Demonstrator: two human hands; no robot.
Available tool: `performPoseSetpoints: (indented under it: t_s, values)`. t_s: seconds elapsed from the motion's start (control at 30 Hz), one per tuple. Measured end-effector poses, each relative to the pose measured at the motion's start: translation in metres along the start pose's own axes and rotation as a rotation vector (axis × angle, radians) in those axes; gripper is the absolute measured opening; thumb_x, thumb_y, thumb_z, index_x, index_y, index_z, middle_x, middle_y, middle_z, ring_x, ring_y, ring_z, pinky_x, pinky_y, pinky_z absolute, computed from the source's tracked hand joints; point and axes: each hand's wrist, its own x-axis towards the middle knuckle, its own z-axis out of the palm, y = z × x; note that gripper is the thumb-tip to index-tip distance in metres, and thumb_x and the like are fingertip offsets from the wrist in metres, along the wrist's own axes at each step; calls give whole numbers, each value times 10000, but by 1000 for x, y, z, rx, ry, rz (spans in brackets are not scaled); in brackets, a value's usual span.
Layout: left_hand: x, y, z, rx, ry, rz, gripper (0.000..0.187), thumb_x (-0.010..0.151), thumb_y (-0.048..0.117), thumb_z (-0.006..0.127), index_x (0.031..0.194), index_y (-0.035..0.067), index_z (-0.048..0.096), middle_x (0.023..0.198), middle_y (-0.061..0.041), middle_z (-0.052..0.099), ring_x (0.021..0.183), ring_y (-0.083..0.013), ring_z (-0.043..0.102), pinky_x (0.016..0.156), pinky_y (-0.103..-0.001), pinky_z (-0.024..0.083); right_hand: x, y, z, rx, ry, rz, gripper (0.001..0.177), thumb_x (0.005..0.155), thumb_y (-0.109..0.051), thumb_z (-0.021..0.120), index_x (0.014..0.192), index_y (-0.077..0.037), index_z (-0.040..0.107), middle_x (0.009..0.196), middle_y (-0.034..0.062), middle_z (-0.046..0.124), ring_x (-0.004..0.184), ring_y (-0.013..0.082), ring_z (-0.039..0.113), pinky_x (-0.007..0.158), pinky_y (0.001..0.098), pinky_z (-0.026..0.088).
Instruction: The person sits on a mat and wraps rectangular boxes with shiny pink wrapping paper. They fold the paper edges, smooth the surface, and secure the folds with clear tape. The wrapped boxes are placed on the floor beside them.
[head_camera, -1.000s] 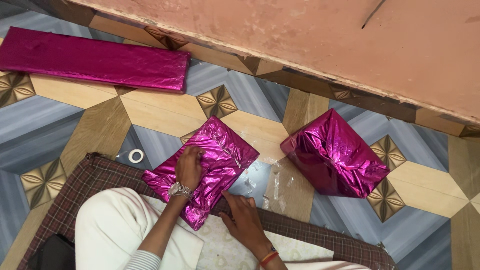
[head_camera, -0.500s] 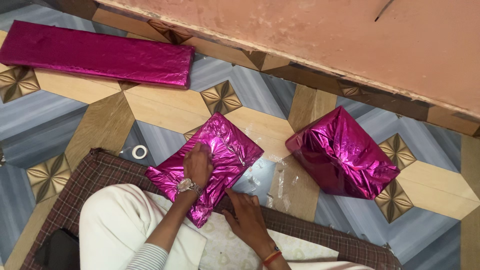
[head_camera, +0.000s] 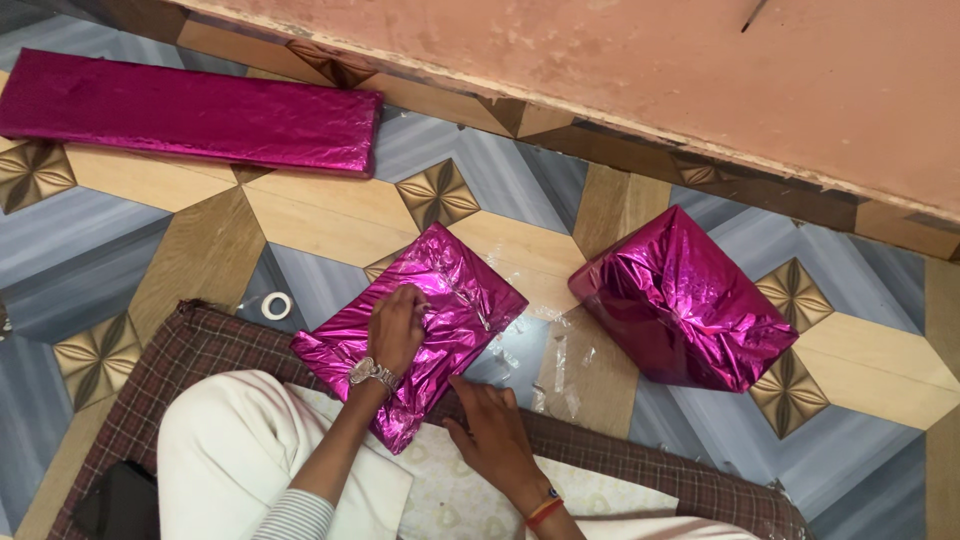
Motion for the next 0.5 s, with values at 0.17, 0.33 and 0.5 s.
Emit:
performPoseSetpoints:
  t_s: [0.17,0.33,0.5]
  values:
    - [-1,3,-3,24,54,62,64,908,25,618,950,72,606,883,-128,697,791,-318,671,845,-477,474,-1,-1,0,20,26,-11,593,896,-206,713,1413,-8,501,1231,181,639,1155,319,568,977,438,368]
    - [1,11,-7,13,-8,-48,225,912,11,600,1129,67,576,833,-105,711,747,-310,691,809,-457,497,-1,0,-1,13,5,-2,601,903,-208,706,1427,-8,490,1218,179,636,1157,318,564,986,439,362]
    - [3,22,-16,41,-29,-94,338,954,61,640,1282,70,557,809,-108,704,779,-319,685,783,-460,510,-2,2,2,-5,2,-7,613,913,-220,693,1443,-1,474,1219,187,631,1151,323,554,986,449,355]
